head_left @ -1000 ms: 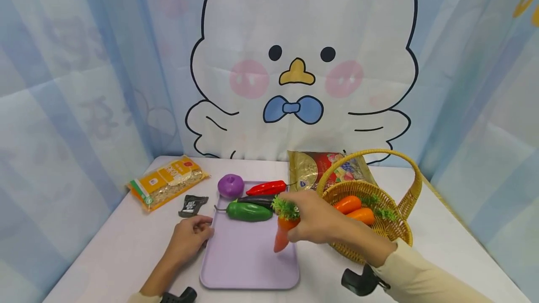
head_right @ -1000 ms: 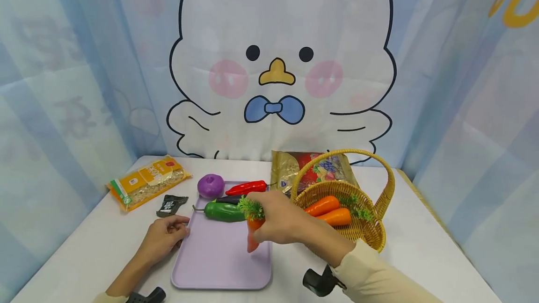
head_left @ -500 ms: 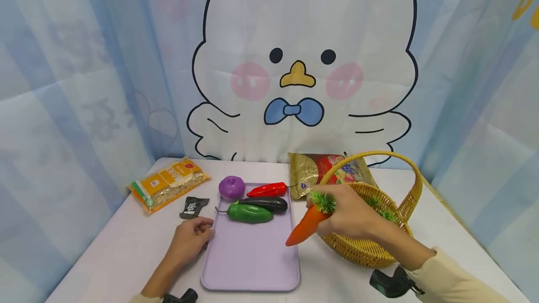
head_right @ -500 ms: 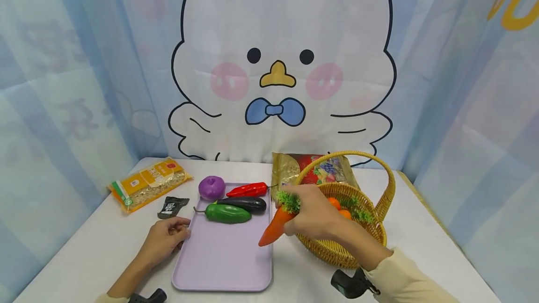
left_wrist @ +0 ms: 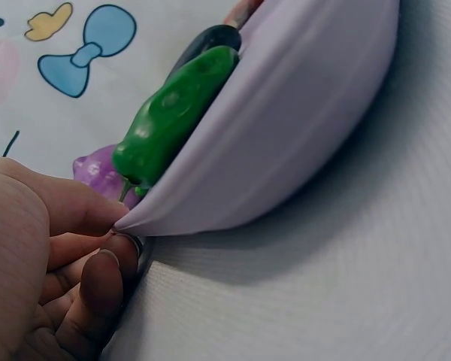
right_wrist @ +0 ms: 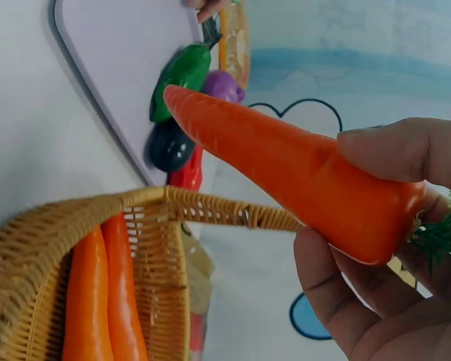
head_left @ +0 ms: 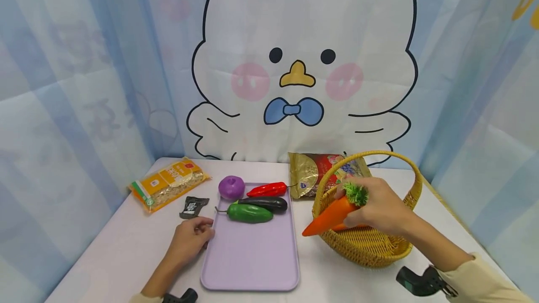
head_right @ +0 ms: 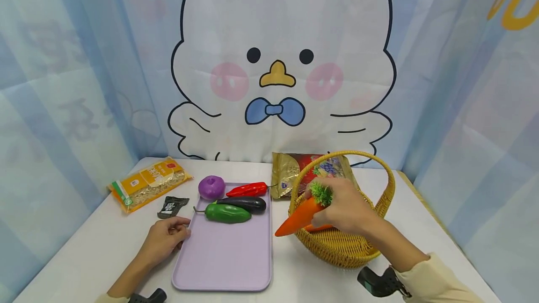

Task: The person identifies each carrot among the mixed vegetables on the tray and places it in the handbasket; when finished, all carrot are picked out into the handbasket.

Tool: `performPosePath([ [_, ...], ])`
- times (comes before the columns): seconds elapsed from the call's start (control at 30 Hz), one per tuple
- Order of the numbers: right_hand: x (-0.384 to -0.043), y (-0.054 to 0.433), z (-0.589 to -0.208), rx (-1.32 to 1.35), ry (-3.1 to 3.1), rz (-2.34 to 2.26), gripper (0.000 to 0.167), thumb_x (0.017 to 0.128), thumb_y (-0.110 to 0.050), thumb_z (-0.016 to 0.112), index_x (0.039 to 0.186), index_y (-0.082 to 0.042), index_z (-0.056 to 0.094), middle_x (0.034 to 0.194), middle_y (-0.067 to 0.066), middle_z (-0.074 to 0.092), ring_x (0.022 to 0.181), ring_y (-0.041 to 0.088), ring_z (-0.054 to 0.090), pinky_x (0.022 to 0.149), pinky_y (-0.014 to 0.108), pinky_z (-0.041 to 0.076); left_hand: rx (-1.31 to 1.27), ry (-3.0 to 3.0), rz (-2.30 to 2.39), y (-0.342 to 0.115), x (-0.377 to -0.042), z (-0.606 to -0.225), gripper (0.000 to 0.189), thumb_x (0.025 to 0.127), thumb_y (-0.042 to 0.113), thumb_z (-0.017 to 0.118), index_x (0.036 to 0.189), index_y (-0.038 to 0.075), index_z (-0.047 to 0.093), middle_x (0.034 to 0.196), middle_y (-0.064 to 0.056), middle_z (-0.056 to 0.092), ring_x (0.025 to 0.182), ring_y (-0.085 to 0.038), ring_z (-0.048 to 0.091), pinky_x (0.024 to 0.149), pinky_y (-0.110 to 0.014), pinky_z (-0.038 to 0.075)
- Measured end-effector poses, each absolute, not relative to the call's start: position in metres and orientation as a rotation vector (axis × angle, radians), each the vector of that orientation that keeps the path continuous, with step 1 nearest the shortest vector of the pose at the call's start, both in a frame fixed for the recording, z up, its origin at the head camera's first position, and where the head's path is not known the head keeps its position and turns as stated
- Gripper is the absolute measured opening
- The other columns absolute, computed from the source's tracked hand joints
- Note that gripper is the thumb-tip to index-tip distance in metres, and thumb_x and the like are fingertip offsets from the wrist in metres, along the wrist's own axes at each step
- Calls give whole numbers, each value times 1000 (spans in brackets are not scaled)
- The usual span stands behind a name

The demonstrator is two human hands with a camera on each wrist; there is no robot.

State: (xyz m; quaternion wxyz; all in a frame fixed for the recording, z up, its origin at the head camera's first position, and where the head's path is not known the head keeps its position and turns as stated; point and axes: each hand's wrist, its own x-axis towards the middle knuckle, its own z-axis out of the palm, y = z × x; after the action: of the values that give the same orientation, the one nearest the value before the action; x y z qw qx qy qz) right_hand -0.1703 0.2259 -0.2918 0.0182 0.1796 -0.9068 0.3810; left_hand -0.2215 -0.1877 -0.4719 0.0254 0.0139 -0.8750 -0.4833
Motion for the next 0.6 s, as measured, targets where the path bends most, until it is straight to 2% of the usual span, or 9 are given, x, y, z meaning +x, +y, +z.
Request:
performPosePath([
  [0.17,-170,240,-289,489,-2845,1098,39,66,-4,83,101,-13,68,107,12,64,88,29,58,70,37,57,39,-2709,-1489,-188,-222,-472,33,85,9,68,116,0,71,81,-2,64,60,-15,58,55,-25,49],
  [0.4,-171,257,-292,416,-2859,1041,41,66,-10,86,102,-12,68,102,9,65,86,27,57,68,36,55,34,-2715,-1486,-188,-221,-472,32,86,9,68,117,1,71,81,-2,64,62,-16,58,55,-25,49],
  [0.6,-175,274,-301,343,-2862,1025,42,65,-11,87,103,-14,69,107,9,66,86,26,57,68,35,54,31,-2715,-1478,-188,-221,-472,33,85,8,68,117,1,71,81,-2,64,61,-15,58,55,-25,49],
])
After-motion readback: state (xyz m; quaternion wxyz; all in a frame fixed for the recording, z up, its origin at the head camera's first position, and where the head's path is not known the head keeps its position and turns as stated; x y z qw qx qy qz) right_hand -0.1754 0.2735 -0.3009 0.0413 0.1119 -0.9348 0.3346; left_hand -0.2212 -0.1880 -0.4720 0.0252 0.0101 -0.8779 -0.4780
